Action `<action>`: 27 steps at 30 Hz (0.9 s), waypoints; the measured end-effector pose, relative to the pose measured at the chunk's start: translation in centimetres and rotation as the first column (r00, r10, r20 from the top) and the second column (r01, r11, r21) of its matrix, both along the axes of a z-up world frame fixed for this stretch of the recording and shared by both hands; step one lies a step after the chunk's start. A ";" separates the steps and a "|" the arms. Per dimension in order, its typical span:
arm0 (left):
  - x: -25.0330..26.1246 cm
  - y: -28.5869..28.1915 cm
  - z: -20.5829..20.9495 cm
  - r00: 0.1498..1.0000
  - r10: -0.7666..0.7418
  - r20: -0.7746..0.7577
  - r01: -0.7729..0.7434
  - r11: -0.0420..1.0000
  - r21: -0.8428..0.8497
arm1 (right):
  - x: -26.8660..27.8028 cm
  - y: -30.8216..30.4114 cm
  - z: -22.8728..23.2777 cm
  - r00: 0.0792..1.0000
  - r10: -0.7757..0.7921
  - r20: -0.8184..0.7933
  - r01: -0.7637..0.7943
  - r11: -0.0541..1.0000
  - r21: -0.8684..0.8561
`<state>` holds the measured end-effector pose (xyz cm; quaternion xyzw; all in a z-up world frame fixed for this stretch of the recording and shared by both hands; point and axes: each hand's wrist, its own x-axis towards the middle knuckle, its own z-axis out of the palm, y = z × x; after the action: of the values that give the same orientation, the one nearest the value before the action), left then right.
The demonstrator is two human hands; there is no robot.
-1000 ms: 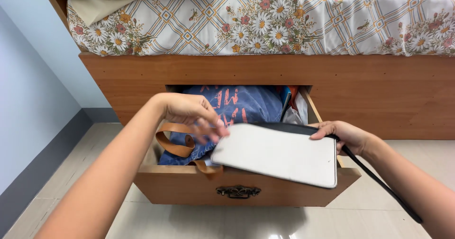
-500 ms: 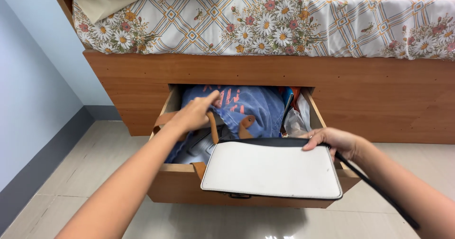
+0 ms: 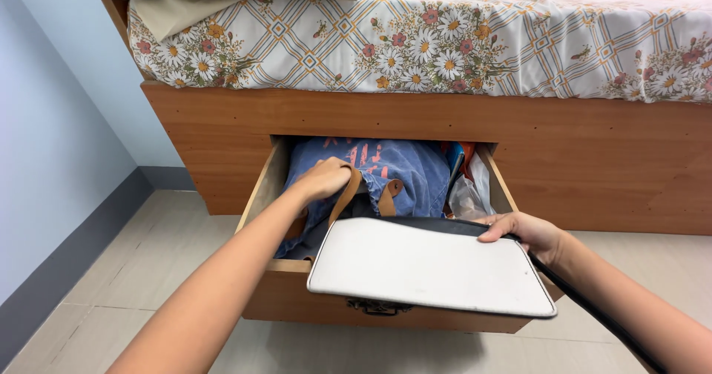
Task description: Organizes items, bags, and containers inside storage drawers located under a bed.
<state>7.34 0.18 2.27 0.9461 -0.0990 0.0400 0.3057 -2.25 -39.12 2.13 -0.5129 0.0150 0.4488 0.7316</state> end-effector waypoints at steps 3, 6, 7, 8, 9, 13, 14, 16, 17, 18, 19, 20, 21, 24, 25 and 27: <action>0.9 -0.1 -0.1 0.928 -0.168 -0.332 0.069 0.955 -0.289 | 0.6 -1.1 -0.6 0.998 -0.051 0.046 0.055 0.994 -0.090; 0.6 -0.5 2.3 0.810 -0.429 -0.399 0.050 0.730 -0.682 | -0.1 -0.8 0.2 0.999 -0.001 -0.036 0.002 1.000 0.025; 0.5 -0.3 2.8 0.810 -0.429 -0.400 0.050 0.730 -0.682 | -0.8 0.1 1.2 0.999 -0.002 -0.037 0.003 1.000 0.025; 0.5 -0.2 3.2 0.837 -0.346 -0.425 -0.114 0.649 -0.752 | -1.5 0.9 2.2 0.994 -0.110 0.000 0.109 0.980 -0.164; 0.4 -0.1 3.6 0.848 -0.262 -0.460 -0.268 0.538 -0.799 | -2.1 1.7 3.2 0.976 -0.210 0.057 0.216 0.915 -0.341; 8.5 4.0 -3.1 0.893 -0.237 -0.382 -0.319 0.265 -0.910 | -3.0 2.9 4.3 0.973 -0.215 0.080 0.227 0.863 -0.451; 9.9 4.6 -4.2 0.936 -0.167 -0.311 -0.299 0.095 -0.950 | -1.3 0.8 1.8 0.991 -0.121 0.060 0.133 0.946 -0.296; 8.8 4.5 -3.4 0.965 -0.084 -0.249 -0.255 -0.073 -0.964 | 0.7 -1.6 -1.3 0.998 -0.026 0.058 0.034 0.991 -0.128; 6.2 3.7 -1.7 0.920 0.084 -0.384 -0.373 -0.116 -0.920 | 1.1 -1.9 -2.0 0.997 -0.055 0.050 0.061 0.992 -0.113; 3.7 3.0 0.2 0.828 0.246 -0.504 -0.472 -0.180 -0.863 | 1.6 -2.0 -2.7 0.996 -0.082 0.042 0.085 0.992 -0.098; 3.7 2.7 -0.7 0.829 0.247 -0.502 -0.470 -0.179 -0.864 | 2.2 -2.5 -3.3 0.996 -0.081 0.044 0.085 0.992 -0.096; 3.6 2.4 -1.6 0.909 0.346 -0.232 -0.366 0.394 -0.843 | 2.8 -3.0 -4.1 0.993 -0.091 0.069 0.100 0.983 -0.155; 3.5 2.2 -2.6 0.962 0.269 0.049 -0.209 0.840 -0.500 | 3.3 -3.5 -4.8 0.990 -0.099 0.096 0.117 0.970 -0.213; -2.8 1.3 0.6 0.862 -0.468 -0.194 0.502 0.838 0.213 | 1.2 -1.3 -2.2 0.990 -0.096 0.102 0.119 0.960 -0.254; -3.7 0.8 0.5 0.862 -0.468 -0.194 0.502 0.838 0.214 | 1.3 -1.4 -2.1 0.990 -0.096 0.102 0.119 0.960 -0.253; -5.7 -0.1 0.2 0.904 -0.319 -0.285 0.418 0.802 0.427 | 1.3 -1.4 -2.3 0.984 -0.157 0.088 0.176 0.943 -0.282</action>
<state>1.60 0.06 2.47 0.9532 -0.2576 -0.1408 0.0730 -0.99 -40.50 -0.17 -0.6254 0.1000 0.3617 0.6842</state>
